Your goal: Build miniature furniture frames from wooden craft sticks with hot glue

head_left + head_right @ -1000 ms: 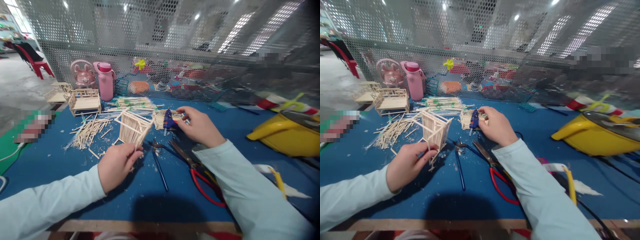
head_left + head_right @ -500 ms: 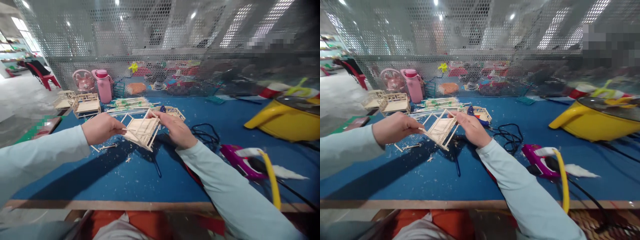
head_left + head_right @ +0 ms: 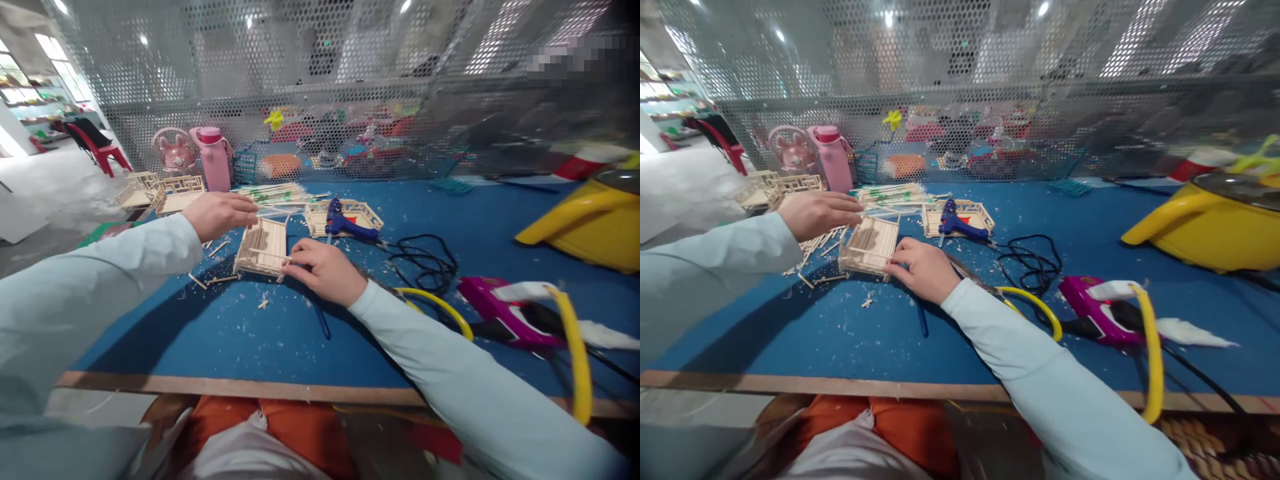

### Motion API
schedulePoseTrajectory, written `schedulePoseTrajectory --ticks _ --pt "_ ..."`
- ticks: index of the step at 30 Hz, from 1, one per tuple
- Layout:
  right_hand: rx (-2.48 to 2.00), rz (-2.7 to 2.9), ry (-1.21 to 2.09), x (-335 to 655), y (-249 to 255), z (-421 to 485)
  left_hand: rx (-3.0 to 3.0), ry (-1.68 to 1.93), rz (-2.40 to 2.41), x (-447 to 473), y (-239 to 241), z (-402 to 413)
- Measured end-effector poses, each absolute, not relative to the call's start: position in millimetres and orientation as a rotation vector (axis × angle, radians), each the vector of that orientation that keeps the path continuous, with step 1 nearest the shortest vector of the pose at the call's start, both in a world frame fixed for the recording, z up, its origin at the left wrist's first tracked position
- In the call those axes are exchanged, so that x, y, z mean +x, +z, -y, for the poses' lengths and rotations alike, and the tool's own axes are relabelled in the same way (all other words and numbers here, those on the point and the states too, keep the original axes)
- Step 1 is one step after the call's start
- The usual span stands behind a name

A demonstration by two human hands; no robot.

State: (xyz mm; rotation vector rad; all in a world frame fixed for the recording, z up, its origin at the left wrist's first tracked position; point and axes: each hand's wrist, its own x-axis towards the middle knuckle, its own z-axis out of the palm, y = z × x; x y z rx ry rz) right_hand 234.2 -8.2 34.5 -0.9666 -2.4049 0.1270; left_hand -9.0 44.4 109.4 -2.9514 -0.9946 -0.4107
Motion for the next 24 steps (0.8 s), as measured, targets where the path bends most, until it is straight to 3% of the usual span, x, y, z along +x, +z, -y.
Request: schedulePoseTrajectory --ticks 8,14,19,24 --pt "-1.163 2.392 0.007 232.7 29.5 3.2 -2.763 -0.661 1.142 -14.4 59.6 -43.8" --pt "-1.085 2.175 0.115 231.5 35.1 9.1 -2.283 -1.402 1.601 -25.4 24.2 -11.1" --pt "-0.963 2.156 0.059 218.0 56.6 10.5 -2.559 -1.075 1.817 -24.3 22.3 5.8" --pt "-1.057 2.332 0.434 218.1 81.2 -12.2 -2.701 -0.938 1.822 -19.9 29.6 13.3"
